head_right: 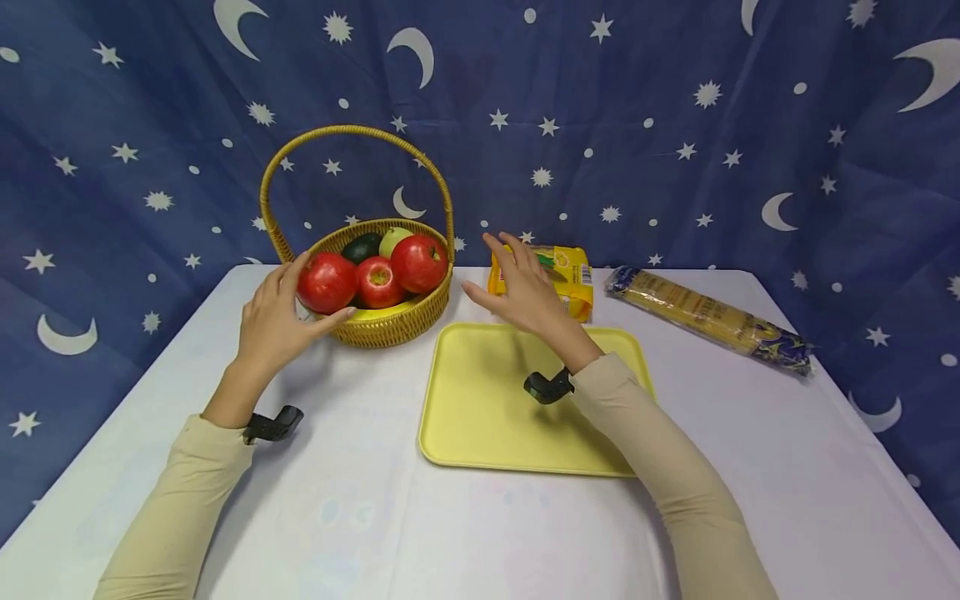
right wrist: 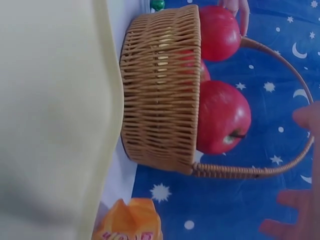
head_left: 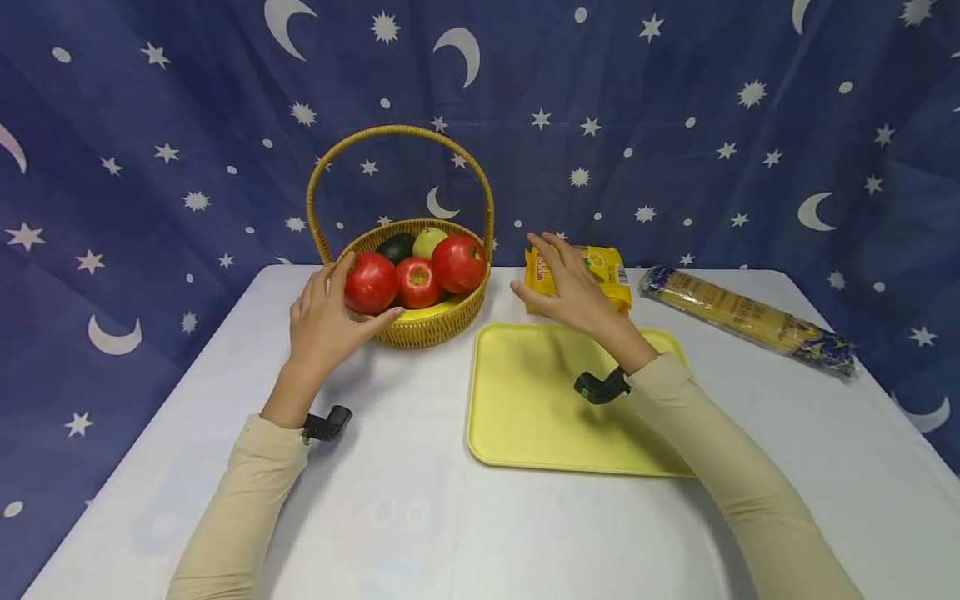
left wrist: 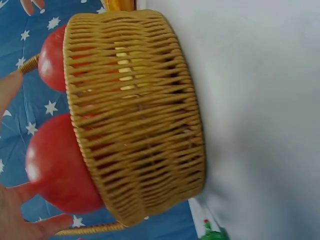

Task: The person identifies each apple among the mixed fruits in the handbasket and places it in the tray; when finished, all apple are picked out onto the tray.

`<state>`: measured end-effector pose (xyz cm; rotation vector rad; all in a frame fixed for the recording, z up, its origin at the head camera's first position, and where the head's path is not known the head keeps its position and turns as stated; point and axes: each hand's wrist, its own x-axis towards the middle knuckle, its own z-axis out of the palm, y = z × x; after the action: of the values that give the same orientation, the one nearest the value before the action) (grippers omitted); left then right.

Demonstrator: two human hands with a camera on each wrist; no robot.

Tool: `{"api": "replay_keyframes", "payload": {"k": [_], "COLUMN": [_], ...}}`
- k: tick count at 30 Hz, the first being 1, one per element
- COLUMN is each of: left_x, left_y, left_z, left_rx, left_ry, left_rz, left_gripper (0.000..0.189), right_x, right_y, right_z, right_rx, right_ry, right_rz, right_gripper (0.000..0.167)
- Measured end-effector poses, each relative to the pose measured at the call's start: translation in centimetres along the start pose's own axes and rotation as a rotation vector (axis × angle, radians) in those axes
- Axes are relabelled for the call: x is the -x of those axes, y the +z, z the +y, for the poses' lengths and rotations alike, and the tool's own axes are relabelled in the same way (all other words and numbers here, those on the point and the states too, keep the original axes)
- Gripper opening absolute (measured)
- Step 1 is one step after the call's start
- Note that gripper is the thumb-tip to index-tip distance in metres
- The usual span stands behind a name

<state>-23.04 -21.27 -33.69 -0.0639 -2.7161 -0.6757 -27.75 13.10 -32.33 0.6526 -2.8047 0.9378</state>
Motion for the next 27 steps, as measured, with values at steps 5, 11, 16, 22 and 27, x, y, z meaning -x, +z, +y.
{"api": "replay_keyframes", "payload": {"k": [5, 11, 16, 22, 27], "left_x": [-0.1, -0.1, 0.3, -0.1, 0.0], "left_y": [0.4, 1.0, 1.1, 2.0, 1.8], "left_z": [-1.1, -1.9, -2.6, -2.6, -2.7], "left_rx": [0.015, 0.050, 0.101, 0.169, 0.156], "left_ry": [-0.025, -0.057, -0.085, -0.114, -0.160], "left_rz": [-0.013, -0.013, -0.017, -0.041, -0.084], "left_gripper": [0.111, 0.114, 0.116, 0.115, 0.116], "right_x": [-0.4, -0.7, -1.2, -1.6, -2.2], "right_y": [0.8, 1.8, 2.9, 3.3, 4.1], "right_z": [-0.4, -0.8, -1.4, -1.3, -1.6], "right_rx": [-0.063, -0.119, -0.164, -0.178, -0.208], "right_ry": [-0.039, -0.084, -0.135, -0.167, -0.172], "right_rz": [0.052, 0.097, 0.103, 0.113, 0.093], "right_gripper": [0.075, 0.069, 0.066, 0.065, 0.067]}}
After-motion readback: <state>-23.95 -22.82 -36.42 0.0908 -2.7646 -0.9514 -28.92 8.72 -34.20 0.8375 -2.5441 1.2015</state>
